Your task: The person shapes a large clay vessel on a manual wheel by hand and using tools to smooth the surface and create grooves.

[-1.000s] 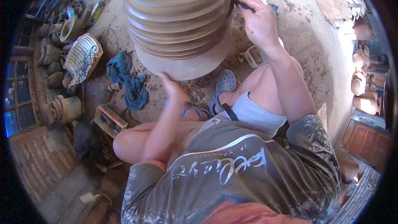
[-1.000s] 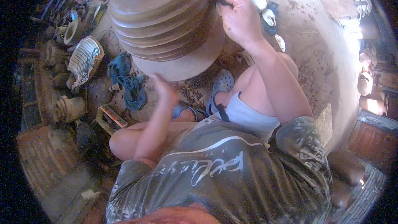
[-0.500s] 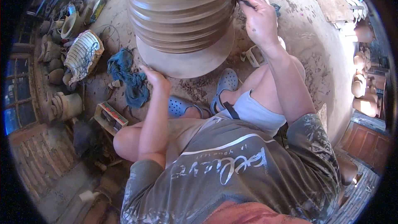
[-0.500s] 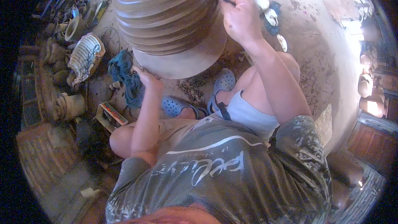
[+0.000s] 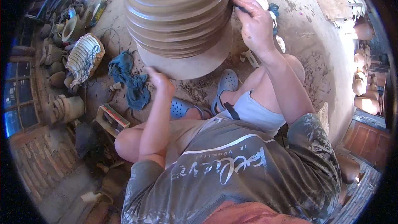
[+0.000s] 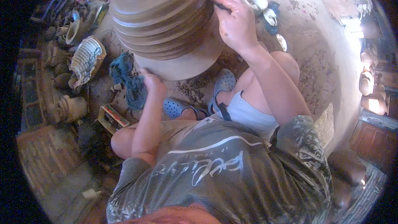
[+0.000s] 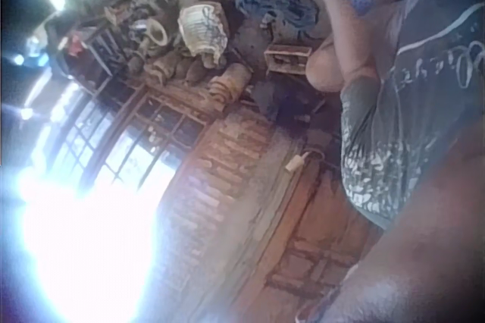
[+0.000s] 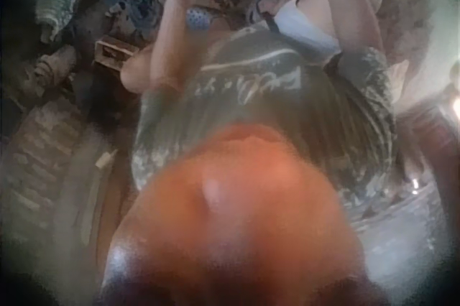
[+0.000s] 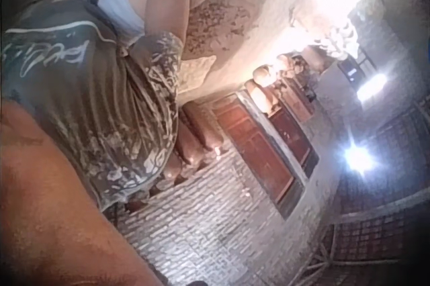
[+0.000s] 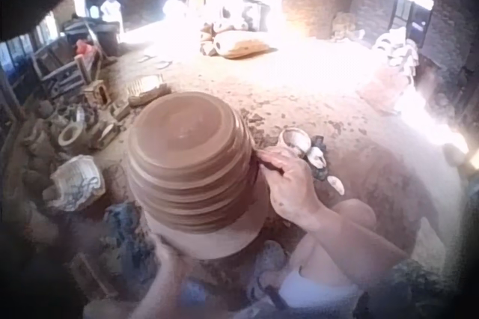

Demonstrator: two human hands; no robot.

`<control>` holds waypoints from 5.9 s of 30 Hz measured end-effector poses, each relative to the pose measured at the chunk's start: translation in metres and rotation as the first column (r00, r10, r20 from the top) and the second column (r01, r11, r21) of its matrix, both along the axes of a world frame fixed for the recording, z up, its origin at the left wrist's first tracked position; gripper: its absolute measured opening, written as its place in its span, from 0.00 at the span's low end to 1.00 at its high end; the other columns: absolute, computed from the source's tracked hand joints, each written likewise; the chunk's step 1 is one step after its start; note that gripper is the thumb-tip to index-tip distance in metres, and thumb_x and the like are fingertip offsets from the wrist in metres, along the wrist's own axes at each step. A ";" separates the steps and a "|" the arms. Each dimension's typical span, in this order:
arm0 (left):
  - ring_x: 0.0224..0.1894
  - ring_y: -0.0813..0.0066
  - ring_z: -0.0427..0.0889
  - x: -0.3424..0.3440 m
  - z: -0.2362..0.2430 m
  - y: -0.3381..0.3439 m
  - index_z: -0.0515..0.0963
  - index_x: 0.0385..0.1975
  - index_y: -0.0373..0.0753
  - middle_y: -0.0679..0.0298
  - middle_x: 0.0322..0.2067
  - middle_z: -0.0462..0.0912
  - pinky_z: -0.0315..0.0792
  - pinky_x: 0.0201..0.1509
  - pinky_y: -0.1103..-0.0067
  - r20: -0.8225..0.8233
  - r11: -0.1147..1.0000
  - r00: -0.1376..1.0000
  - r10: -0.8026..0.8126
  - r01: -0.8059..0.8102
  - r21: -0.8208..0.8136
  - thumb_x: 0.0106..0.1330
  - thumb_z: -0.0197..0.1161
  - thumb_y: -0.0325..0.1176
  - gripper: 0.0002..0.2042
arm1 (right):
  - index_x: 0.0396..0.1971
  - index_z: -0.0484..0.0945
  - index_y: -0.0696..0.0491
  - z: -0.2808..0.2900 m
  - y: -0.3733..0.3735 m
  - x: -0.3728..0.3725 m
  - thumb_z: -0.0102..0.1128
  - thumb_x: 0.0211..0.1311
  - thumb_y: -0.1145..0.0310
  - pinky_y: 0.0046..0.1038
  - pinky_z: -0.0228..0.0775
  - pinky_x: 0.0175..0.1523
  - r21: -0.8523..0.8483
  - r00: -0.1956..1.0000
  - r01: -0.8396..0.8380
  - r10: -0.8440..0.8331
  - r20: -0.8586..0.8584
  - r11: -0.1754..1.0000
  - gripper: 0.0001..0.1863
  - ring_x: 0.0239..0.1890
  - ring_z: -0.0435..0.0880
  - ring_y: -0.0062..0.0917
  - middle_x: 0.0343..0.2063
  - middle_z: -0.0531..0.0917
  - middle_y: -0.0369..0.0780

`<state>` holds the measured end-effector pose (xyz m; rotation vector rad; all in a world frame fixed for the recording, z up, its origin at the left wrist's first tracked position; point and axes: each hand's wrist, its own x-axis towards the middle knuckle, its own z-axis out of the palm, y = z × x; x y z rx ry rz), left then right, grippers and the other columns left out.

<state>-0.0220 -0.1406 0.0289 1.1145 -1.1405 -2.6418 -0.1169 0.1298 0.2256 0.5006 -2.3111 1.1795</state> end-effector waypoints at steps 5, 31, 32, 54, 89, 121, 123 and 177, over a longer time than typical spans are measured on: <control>0.64 0.57 0.73 0.083 -0.030 0.112 0.63 0.70 0.44 0.55 0.65 0.70 0.70 0.62 0.51 0.232 0.903 0.881 -0.413 0.429 -0.017 0.76 0.42 0.66 0.35 | 0.49 0.86 0.57 0.002 0.005 0.000 0.59 0.66 0.72 0.29 0.74 0.58 -0.015 0.992 0.074 -0.072 0.104 0.997 0.15 0.51 0.86 0.36 0.47 0.87 0.48; 0.68 0.57 0.69 0.054 -0.075 0.084 0.54 0.75 0.45 0.57 0.69 0.68 0.71 0.63 0.54 0.112 0.952 0.993 0.031 0.005 -0.307 0.79 0.45 0.60 0.34 | 0.49 0.86 0.54 0.004 0.001 -0.008 0.62 0.64 0.72 0.30 0.75 0.54 0.022 0.997 -0.015 0.014 0.082 1.000 0.15 0.46 0.87 0.36 0.44 0.87 0.47; 0.65 0.57 0.71 0.071 -0.061 0.098 0.56 0.74 0.46 0.57 0.68 0.68 0.72 0.60 0.56 0.175 0.949 0.955 -0.240 0.269 -0.166 0.78 0.47 0.61 0.34 | 0.49 0.86 0.55 0.004 0.004 -0.006 0.62 0.64 0.72 0.29 0.75 0.53 0.039 0.996 0.010 -0.013 0.091 0.999 0.15 0.45 0.87 0.36 0.44 0.87 0.46; 0.70 0.57 0.67 0.000 0.007 -0.003 0.57 0.76 0.45 0.57 0.71 0.66 0.65 0.69 0.53 0.084 0.997 0.994 0.062 -0.058 -0.052 0.74 0.44 0.69 0.40 | 0.50 0.86 0.55 -0.024 0.023 -0.020 0.58 0.65 0.72 0.29 0.75 0.57 -0.007 0.988 0.036 -0.034 0.148 0.999 0.16 0.50 0.87 0.36 0.47 0.87 0.48; 0.71 0.54 0.63 0.091 -0.055 0.110 0.57 0.76 0.46 0.55 0.72 0.65 0.57 0.74 0.56 0.140 0.729 0.716 -0.684 0.677 0.103 0.75 0.37 0.69 0.39 | 0.52 0.84 0.57 -0.016 0.025 -0.022 0.59 0.67 0.72 0.26 0.74 0.57 0.016 0.970 0.056 -0.058 0.236 0.998 0.15 0.50 0.87 0.29 0.47 0.89 0.46; 0.73 0.52 0.61 0.017 -0.029 0.019 0.55 0.77 0.43 0.56 0.75 0.59 0.58 0.75 0.58 0.014 1.000 1.000 0.012 -0.012 0.028 0.71 0.43 0.72 0.44 | 0.50 0.86 0.55 -0.020 0.024 -0.022 0.59 0.65 0.71 0.30 0.76 0.55 0.020 0.987 0.058 -0.060 0.150 0.998 0.16 0.49 0.88 0.37 0.46 0.88 0.48; 0.73 0.51 0.61 0.003 -0.043 -0.005 0.54 0.77 0.42 0.57 0.76 0.59 0.58 0.75 0.57 0.053 0.999 0.999 -0.005 0.007 -0.048 0.72 0.42 0.72 0.44 | 0.50 0.85 0.55 -0.023 0.020 -0.021 0.59 0.65 0.71 0.31 0.76 0.56 0.008 0.988 0.041 -0.042 0.147 0.999 0.16 0.49 0.88 0.39 0.46 0.88 0.49; 0.67 0.55 0.74 0.004 -0.021 0.004 0.58 0.74 0.39 0.53 0.70 0.68 0.70 0.67 0.59 0.035 0.997 0.996 0.077 -0.076 -0.033 0.75 0.37 0.69 0.41 | 0.53 0.85 0.54 -0.044 0.020 -0.003 0.55 0.67 0.73 0.26 0.74 0.57 -0.092 0.954 0.032 -0.003 0.298 0.995 0.17 0.50 0.88 0.29 0.47 0.89 0.45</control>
